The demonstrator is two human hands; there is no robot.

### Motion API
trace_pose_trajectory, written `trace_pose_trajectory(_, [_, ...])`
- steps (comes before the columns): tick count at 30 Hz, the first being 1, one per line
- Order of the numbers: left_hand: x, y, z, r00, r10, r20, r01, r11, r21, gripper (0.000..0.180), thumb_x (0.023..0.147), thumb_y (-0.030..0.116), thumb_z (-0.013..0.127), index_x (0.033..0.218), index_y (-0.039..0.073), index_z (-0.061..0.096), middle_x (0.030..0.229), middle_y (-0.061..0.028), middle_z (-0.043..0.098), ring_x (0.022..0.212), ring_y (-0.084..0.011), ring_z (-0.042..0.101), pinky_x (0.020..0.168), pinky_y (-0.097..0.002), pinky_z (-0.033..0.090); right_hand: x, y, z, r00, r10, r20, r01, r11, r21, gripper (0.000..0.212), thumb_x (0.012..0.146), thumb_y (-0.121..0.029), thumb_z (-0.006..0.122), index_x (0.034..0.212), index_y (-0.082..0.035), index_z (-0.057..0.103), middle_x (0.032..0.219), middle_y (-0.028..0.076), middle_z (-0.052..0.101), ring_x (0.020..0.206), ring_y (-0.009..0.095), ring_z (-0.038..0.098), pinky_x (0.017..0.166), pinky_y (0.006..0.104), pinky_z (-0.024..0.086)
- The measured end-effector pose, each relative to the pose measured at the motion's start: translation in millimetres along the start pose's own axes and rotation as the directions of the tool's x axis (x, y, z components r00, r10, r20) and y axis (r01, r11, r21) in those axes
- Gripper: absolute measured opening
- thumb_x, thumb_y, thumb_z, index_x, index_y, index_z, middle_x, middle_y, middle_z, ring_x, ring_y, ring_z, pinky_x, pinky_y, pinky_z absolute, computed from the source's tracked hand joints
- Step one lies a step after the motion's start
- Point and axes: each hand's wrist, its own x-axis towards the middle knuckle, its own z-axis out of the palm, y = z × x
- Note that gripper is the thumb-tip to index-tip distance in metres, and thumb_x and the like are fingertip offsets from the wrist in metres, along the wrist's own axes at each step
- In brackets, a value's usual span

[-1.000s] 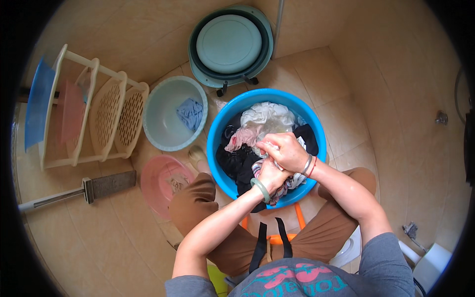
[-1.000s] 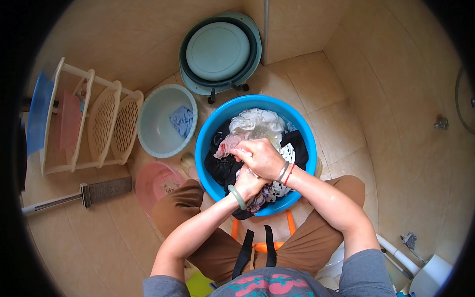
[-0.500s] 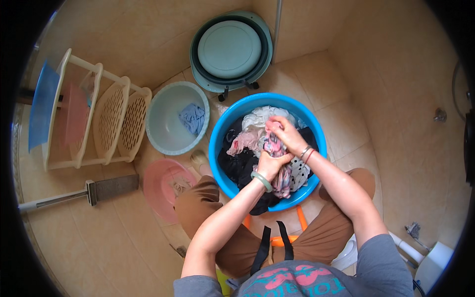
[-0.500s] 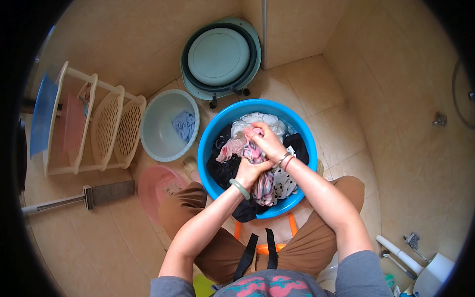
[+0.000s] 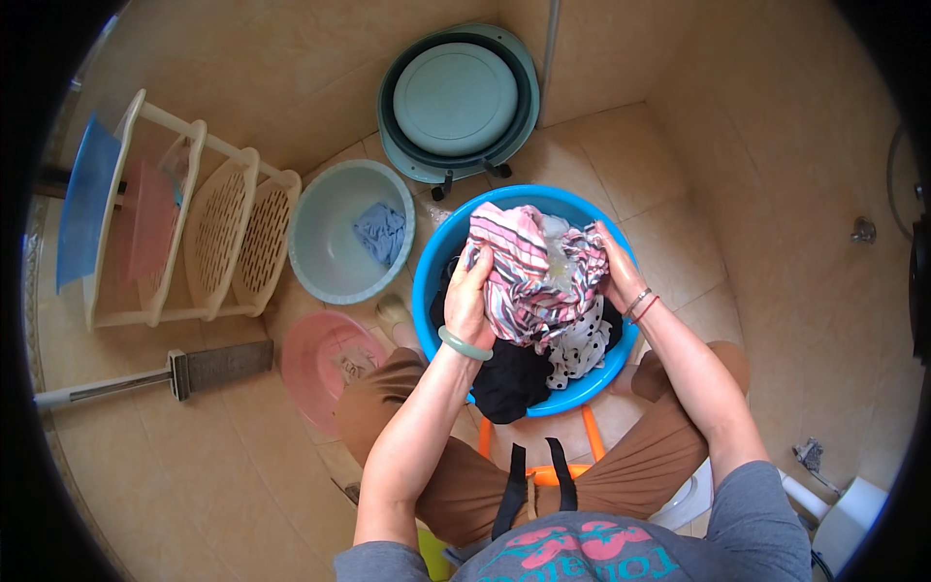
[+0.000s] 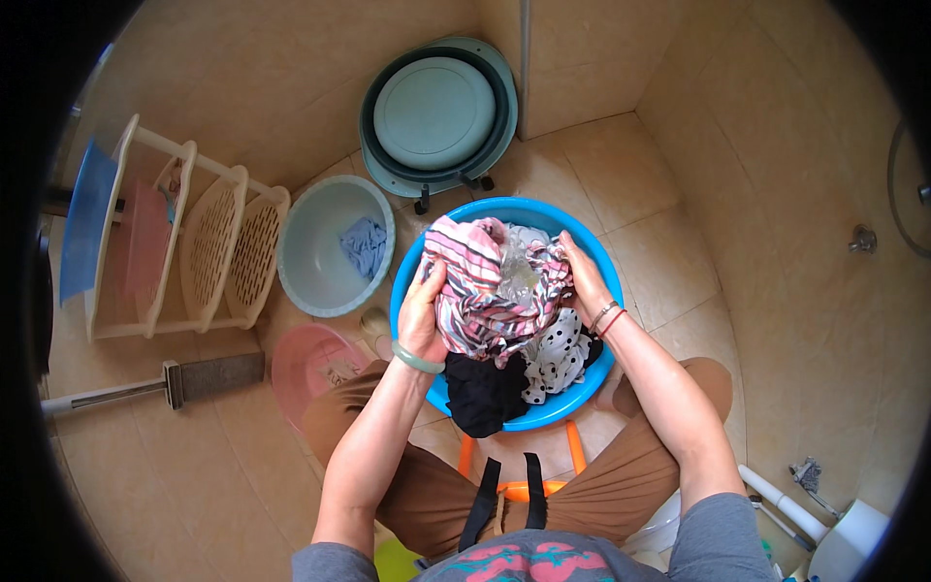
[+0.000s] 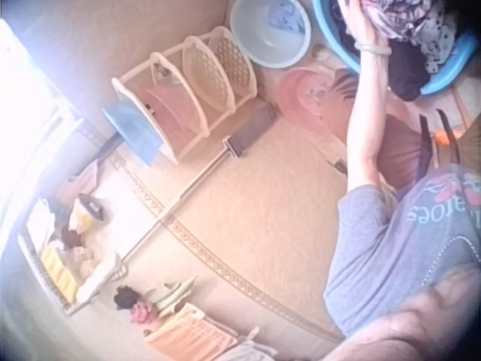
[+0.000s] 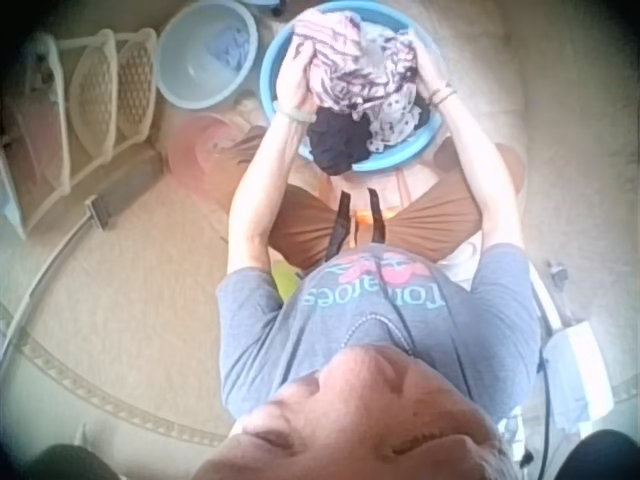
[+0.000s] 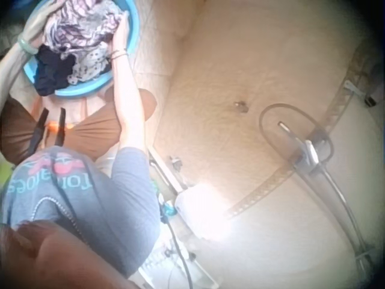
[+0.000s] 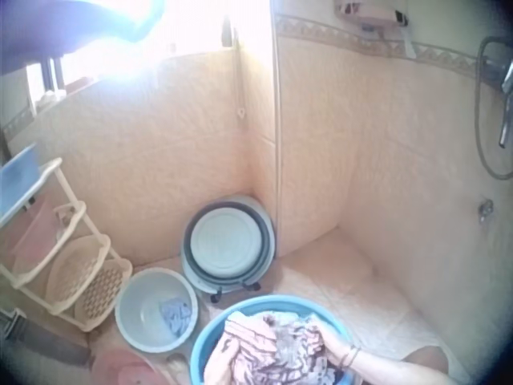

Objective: The person hand-washes clothes in a blue basin filled with water. They scrub and wring out a light blue garment and a striped garment, placing the cleaned items into a separate white basin.

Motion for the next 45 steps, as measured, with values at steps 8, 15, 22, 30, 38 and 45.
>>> trace_pose_trajectory(8, [-3,4,27,0.999,0.016,0.046,-0.024,0.986,0.167,0.033,0.098,0.024,0.053,0.125,0.005,0.055,0.116,-0.0027,0.062,0.104,-0.0110,0.058,0.091,-0.0277,0.046,-63,-28,62,0.846,-0.280,0.453,0.521,0.616,-0.591,0.070,0.082,-0.042,0.071,0.137,-0.007,0.047,0.136,0.010,0.048,0.125,0.021,0.047,0.103,0.0373,0.038])
trace_pose_trajectory(15, [6,21,-3,0.991,0.099,-0.092,-0.043,0.877,0.479,0.032,0.094,0.033,0.061,0.117,0.012,0.060,0.112,0.0009,0.063,0.106,-0.0106,0.056,0.092,-0.0291,0.043,-53,-50,51,0.921,-0.256,0.294,0.240,0.967,0.088,0.040,0.084,-0.011,0.061,0.122,0.000,0.057,0.112,0.006,0.063,0.103,0.014,0.058,0.091,0.0285,0.045])
trace_pose_trajectory(22, [2,3,-1,0.941,-0.272,0.203,0.308,0.936,-0.173,0.058,0.095,0.055,0.044,0.134,0.012,0.048,0.130,-0.0100,0.056,0.115,-0.0262,0.057,0.097,-0.0462,0.048,-74,-48,102,0.920,-0.348,0.183,0.299,0.921,0.250,0.039,0.088,-0.016,0.057,0.124,-0.001,0.055,0.120,0.008,0.061,0.109,0.017,0.057,0.096,0.0303,0.044])
trace_pose_trajectory(30, [-16,98,16,0.978,0.002,0.208,-0.037,0.986,0.165,0.057,0.095,0.040,0.056,0.139,0.008,0.039,0.132,-0.0085,0.054,0.117,-0.0179,0.056,0.098,-0.0333,0.046,-77,-84,157,0.801,-0.569,0.186,0.585,0.810,-0.037,0.021,0.090,-0.010,0.065,0.111,-0.004,0.063,0.096,0.000,0.065,0.086,0.009,0.060,0.081,0.0242,0.050])
trace_pose_trajectory(38, [-52,159,-38,0.995,0.021,-0.101,0.027,0.892,0.452,0.044,0.090,0.030,0.065,0.126,0.008,0.053,0.111,-0.0040,0.063,0.097,-0.0145,0.062,0.083,-0.0314,0.051,-24,-33,242,0.677,-0.617,0.401,0.736,0.576,-0.356,0.027,0.084,-0.020,0.072,0.102,0.000,0.067,0.085,0.004,0.068,0.079,0.008,0.059,0.074,0.0242,0.048])
trace_pose_trajectory(45, [-135,220,-172,0.968,0.125,-0.217,-0.109,0.990,0.086,0.043,0.098,0.035,0.050,0.129,0.006,0.051,0.122,-0.0115,0.061,0.108,-0.0244,0.061,0.092,-0.0402,0.051,0,37,328,0.685,0.087,0.724,0.462,0.716,-0.523,0.055,0.090,-0.038,0.063,0.130,-0.001,0.055,0.114,0.009,0.063,0.099,0.014,0.059,0.084,0.0293,0.050])
